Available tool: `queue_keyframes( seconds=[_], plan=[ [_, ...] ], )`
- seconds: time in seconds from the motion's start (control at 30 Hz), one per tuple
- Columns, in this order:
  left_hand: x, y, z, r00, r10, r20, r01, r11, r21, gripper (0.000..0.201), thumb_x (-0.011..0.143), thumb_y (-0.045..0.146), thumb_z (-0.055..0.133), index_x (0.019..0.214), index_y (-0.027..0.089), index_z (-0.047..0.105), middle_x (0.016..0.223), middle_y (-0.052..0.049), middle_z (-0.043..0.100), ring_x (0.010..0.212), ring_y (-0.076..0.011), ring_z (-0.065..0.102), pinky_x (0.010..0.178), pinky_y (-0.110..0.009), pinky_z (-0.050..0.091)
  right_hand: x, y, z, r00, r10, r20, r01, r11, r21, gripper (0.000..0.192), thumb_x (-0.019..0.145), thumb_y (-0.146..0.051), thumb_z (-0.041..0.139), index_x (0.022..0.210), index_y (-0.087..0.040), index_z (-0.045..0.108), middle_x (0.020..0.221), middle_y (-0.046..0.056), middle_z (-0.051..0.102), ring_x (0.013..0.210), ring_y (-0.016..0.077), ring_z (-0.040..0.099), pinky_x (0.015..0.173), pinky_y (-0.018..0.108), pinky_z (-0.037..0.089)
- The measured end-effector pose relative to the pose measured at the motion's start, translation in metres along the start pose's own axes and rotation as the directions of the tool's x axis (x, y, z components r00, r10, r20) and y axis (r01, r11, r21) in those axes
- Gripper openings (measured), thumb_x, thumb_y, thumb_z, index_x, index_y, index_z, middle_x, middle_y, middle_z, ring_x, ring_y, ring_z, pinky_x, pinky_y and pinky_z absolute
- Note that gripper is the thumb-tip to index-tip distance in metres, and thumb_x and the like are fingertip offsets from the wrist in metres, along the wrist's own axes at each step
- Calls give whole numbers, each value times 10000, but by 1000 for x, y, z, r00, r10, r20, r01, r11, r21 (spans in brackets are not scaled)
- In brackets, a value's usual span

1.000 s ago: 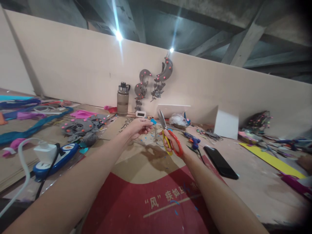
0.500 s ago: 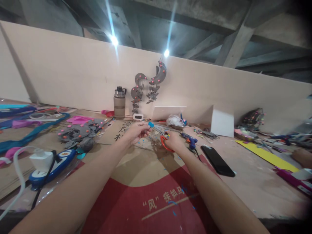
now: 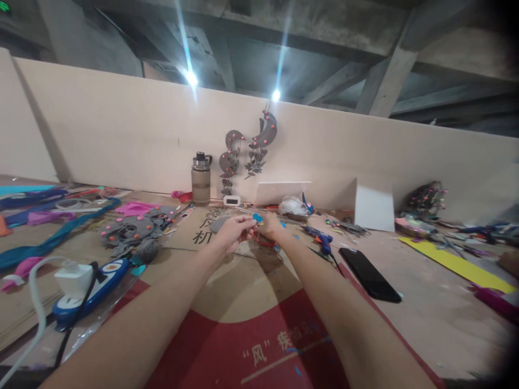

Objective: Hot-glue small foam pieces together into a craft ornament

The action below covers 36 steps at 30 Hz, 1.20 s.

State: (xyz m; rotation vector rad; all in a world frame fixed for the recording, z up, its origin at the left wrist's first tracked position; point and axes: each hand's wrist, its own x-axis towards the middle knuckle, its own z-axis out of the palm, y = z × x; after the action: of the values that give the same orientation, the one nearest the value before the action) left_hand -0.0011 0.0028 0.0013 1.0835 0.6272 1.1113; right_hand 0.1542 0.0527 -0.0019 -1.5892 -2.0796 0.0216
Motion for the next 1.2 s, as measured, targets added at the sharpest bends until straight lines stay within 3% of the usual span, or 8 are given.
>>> queue_keyframes(
  seconds=[0.17,0.23,0.33,0.4,0.53,0.7,0.93,1.2],
  plan=[
    [2,-4,-2,991,52,-124,-61,996,-69,106,689,138,701,762,104,632,658,-21,629,482,-43,528,429,-141,411,-13,-12,-2,995,69,-74,-39,936,351,376,923,-323,283,1017,-163,611,955,77,690,842,151,634,737,273,491],
    [2,-3,-1,984,53,-171,-68,994,-83,78,706,129,679,750,100,622,635,-17,620,483,-47,532,438,-143,419,-26,-22,-2,994,110,-18,-83,835,543,463,943,-398,176,1027,-175,573,875,71,687,733,138,641,654,274,507],
    [0,-2,1,980,64,-190,-82,993,-90,56,712,107,660,731,93,610,601,-12,601,475,-52,529,440,-146,419,-45,-36,-2,981,123,151,-190,436,880,353,856,-514,425,969,-206,554,762,24,649,561,117,587,586,286,505],
    [-2,-2,3,981,70,-182,-88,992,-95,55,710,99,658,733,89,609,600,-11,599,468,-49,522,436,-144,415,-53,-40,-1,976,158,153,-200,347,916,308,755,-466,588,920,-207,563,688,-18,606,466,83,500,535,264,478],
    [-4,-5,6,989,47,-139,-63,992,-111,36,742,116,630,764,90,618,636,-21,614,468,-52,522,430,-150,420,-61,-37,-6,947,313,-72,-111,530,841,236,731,-401,573,795,-175,602,650,-21,587,524,94,485,522,229,424],
    [-8,-10,12,995,18,-101,-28,994,-103,64,755,138,642,795,87,638,656,-33,621,490,-58,538,461,-163,446,-69,-33,-24,906,334,-259,-27,657,754,252,712,-381,581,784,-150,652,717,8,631,656,122,533,613,232,420],
    [-10,-14,16,999,8,-33,-10,997,-75,102,731,166,693,781,97,637,643,-25,626,527,-59,561,520,-165,469,-74,-33,-40,902,336,-271,-75,741,668,257,700,-368,590,774,-145,696,639,-10,592,601,112,481,588,233,378],
    [-6,-22,12,998,23,57,-23,1000,5,132,691,148,715,769,106,617,617,-17,613,515,-71,566,504,-169,483,-68,-12,-31,928,301,-219,-109,782,614,242,686,-332,624,813,-150,723,577,-27,545,547,103,423,555,233,350]
  ],
)
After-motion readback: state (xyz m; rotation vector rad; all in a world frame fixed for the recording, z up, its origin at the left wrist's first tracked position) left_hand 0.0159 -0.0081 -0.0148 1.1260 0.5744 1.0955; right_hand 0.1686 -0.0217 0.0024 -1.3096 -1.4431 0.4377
